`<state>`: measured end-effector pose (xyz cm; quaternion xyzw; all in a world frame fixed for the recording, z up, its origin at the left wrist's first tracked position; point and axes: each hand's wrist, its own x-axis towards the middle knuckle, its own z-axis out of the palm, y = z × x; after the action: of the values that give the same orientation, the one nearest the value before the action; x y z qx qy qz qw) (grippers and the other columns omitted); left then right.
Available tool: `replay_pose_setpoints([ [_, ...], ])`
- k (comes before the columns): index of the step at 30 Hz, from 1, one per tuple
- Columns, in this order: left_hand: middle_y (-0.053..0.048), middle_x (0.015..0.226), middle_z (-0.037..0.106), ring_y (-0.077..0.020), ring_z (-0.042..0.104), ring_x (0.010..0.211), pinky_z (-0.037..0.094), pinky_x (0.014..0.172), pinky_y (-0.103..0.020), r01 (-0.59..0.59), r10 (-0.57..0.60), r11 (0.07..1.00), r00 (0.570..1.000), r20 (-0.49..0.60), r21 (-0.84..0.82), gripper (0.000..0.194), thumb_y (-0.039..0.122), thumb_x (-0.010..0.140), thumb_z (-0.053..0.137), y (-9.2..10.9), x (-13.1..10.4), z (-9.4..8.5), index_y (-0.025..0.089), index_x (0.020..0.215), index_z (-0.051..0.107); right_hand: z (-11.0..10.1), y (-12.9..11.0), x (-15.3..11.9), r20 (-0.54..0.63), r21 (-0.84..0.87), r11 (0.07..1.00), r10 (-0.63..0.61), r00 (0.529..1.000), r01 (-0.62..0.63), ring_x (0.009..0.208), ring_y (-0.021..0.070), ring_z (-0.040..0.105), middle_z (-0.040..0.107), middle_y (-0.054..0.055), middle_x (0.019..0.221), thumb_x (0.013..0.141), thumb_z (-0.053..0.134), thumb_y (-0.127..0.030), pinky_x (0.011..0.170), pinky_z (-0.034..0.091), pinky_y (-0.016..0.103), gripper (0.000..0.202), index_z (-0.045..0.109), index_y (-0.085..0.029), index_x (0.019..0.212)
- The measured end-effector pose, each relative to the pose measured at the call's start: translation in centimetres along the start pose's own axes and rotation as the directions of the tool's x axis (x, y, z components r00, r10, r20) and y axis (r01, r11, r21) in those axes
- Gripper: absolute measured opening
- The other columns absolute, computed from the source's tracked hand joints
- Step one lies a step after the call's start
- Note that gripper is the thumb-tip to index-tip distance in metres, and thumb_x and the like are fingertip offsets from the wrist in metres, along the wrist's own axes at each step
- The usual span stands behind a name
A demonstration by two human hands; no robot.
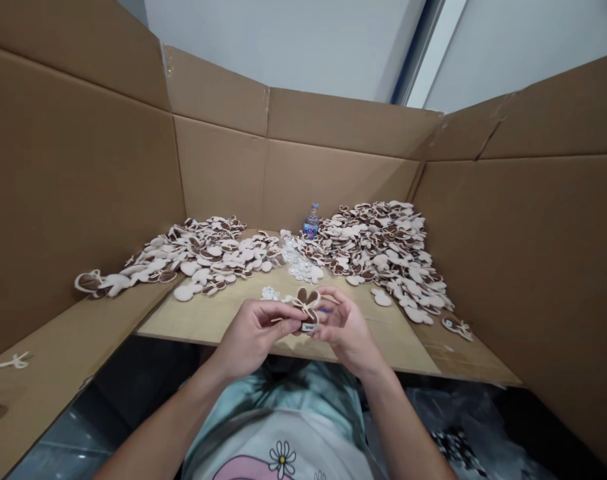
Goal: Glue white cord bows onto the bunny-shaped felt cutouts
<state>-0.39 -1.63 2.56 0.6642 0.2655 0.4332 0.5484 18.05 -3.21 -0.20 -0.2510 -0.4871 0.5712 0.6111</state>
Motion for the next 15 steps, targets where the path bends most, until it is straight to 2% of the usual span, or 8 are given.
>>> replay_pose_setpoints([
  [2, -0.003, 0.082, 0.077, -0.0137, 0.067, 0.075, 0.051, 0.072, -0.024, 0.003, -0.003, 1.000, 1.000, 0.011, 0.015, 0.008, 0.021, 0.078, 0.071, 0.0, 0.1, -0.1, 0.019, 0.083, 0.077, -0.4, -0.7, -0.2, 0.041, -0.023, 0.999, 0.034, 0.999, -0.034, 0.062, 0.0108, 0.066, 0.068, -0.002, 0.090, 0.056, 0.091, -0.030, 0.057, 0.054, 0.022, 0.065, 0.058, -0.028, 0.111],
  [4, -0.002, 0.079, 0.075, -0.0124, 0.065, 0.072, 0.050, 0.070, -0.023, 0.012, -0.013, 1.000, 1.000, 0.025, 0.003, 0.007, 0.021, 0.074, 0.075, -0.1, 0.2, 0.0, 0.018, 0.080, 0.074, -0.5, -1.3, -0.6, 0.060, -0.087, 0.996, 0.033, 0.998, -0.027, 0.062, 0.0123, 0.067, 0.069, 0.000, 0.088, 0.070, 0.083, -0.038, 0.059, 0.054, 0.024, 0.057, 0.056, -0.028, 0.119],
  [7, 0.002, 0.073, 0.071, -0.0113, 0.064, 0.066, 0.050, 0.066, -0.023, 0.080, -0.078, 0.995, 0.996, 0.040, -0.062, 0.021, 0.018, 0.061, 0.084, -0.3, 0.2, 0.4, 0.017, 0.071, 0.066, -0.3, -1.5, -1.4, 0.093, -0.241, 0.970, 0.002, 0.996, 0.021, 0.065, 0.0129, 0.067, 0.070, 0.001, 0.082, 0.082, 0.071, -0.042, 0.063, 0.054, 0.027, 0.038, 0.063, -0.026, 0.115],
  [10, 0.002, 0.068, 0.069, -0.0117, 0.063, 0.063, 0.048, 0.062, -0.023, 0.142, -0.137, 0.987, 0.989, 0.061, -0.080, 0.027, 0.017, 0.058, 0.085, -0.7, 0.2, 0.8, 0.017, 0.066, 0.059, 0.0, -1.4, -2.0, 0.081, -0.387, 0.920, -0.026, 0.996, 0.055, 0.065, 0.0130, 0.064, 0.069, 0.001, 0.074, 0.084, 0.069, -0.040, 0.065, 0.052, 0.027, 0.023, 0.071, -0.022, 0.099],
  [13, 0.002, 0.064, 0.066, -0.0114, 0.060, 0.060, 0.045, 0.058, -0.023, 0.134, -0.133, 0.991, 0.990, 0.050, -0.016, 0.024, 0.017, 0.058, 0.084, -1.1, 0.2, 0.9, 0.016, 0.063, 0.060, 0.1, -1.4, -2.4, 0.027, -0.445, 0.895, -0.016, 0.999, 0.026, 0.062, 0.0124, 0.061, 0.068, 0.001, 0.071, 0.083, 0.069, -0.039, 0.059, 0.049, 0.025, 0.021, 0.072, -0.021, 0.094],
  [15, 0.002, 0.062, 0.065, -0.0114, 0.058, 0.058, 0.044, 0.056, -0.023, 0.117, -0.119, 0.992, 0.992, 0.046, 0.047, 0.021, 0.018, 0.057, 0.085, -1.5, 0.3, 0.7, 0.016, 0.061, 0.064, 0.0, -1.6, -2.6, 0.032, -0.451, 0.893, 0.026, 0.999, -0.009, 0.061, 0.0117, 0.059, 0.068, 0.001, 0.072, 0.082, 0.070, -0.039, 0.058, 0.046, 0.024, 0.020, 0.071, -0.021, 0.092],
])
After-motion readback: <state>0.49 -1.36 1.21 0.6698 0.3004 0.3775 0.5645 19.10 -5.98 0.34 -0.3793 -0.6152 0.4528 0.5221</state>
